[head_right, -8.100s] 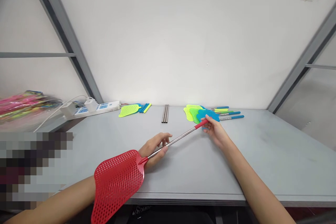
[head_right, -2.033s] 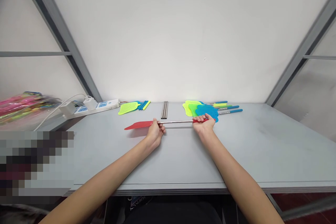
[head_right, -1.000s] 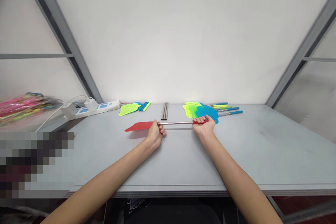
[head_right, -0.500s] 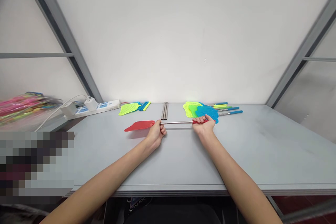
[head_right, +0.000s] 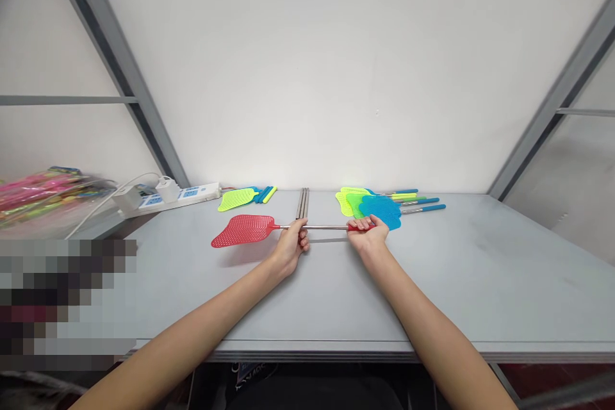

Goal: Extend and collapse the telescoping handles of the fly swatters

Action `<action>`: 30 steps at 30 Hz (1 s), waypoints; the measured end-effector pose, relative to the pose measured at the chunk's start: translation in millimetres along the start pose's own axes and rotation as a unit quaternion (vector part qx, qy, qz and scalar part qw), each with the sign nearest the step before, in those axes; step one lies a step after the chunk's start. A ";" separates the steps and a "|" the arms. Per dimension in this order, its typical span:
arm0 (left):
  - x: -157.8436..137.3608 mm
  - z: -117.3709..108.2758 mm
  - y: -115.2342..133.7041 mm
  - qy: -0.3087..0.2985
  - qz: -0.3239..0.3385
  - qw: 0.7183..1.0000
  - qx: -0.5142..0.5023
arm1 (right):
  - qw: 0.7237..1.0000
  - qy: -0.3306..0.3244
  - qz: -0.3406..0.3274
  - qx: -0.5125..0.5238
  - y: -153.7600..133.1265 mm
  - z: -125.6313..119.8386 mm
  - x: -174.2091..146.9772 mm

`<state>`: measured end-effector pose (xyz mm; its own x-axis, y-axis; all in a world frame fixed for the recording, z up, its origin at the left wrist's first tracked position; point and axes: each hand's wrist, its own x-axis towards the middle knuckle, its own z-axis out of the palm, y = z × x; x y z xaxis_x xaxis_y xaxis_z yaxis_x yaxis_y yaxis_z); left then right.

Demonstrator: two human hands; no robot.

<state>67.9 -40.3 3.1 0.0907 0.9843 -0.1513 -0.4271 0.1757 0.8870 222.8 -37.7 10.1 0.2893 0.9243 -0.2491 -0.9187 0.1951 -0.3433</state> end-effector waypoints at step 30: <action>-17.0 0.8 3.8 -0.337 -0.179 0.920 0.089 | 1.000 -0.016 -0.008 0.003 13.0 3.2 -15.3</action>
<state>65.5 -56.4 9.5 0.7591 0.6209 -0.1954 -0.1132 0.4216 0.8997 205.6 -48.3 12.3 0.2962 0.9307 -0.2147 -0.9156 0.2126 -0.3413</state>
